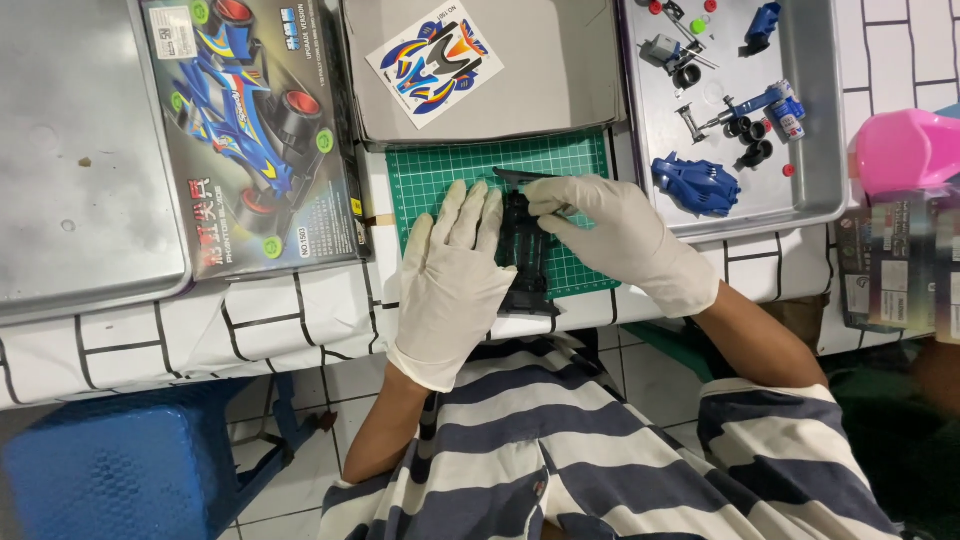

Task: Assembling a mini 4WD toy car by greasing and installing gears and axles into the chassis

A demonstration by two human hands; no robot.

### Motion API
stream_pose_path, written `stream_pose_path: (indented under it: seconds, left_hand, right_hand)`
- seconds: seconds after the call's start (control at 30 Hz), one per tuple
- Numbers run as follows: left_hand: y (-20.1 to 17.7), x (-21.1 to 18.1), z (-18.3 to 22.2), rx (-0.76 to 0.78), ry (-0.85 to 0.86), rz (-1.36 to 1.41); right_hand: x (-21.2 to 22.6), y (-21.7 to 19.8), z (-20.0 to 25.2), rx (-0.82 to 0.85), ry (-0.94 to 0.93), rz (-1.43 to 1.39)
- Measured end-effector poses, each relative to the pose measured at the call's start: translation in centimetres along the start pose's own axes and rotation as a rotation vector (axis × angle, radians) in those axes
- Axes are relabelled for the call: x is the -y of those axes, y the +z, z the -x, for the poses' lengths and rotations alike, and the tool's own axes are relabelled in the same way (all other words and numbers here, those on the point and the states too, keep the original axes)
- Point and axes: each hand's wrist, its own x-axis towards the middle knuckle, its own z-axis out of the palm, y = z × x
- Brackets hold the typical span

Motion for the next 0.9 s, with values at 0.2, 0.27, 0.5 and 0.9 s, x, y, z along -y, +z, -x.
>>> stream_pose_path:
  seconds: [0.2, 0.27, 0.5, 0.9]
  left_hand:
    - [0.6, 0.1, 0.6, -0.019, 0.002, 0.009]
    - [0.9, 0.2, 1.0, -0.024, 0.018, -0.034]
    - [1.5, 0.8, 2.1, -0.040, 0.041, -0.115]
    - [1.9, 0.6, 2.5, 0.141, 0.644, -3.207]
  right_hand:
    - [2.0, -0.8, -0.1, -0.077, 0.097, -0.220]
    - [2.7, -1.5, 0.0, -0.191, 0.125, -0.231]
    - [0.6, 0.6, 0.9, 0.010, 0.017, 0.052]
    - [-6.2, -10.7, -1.6, -0.251, -0.034, 0.388]
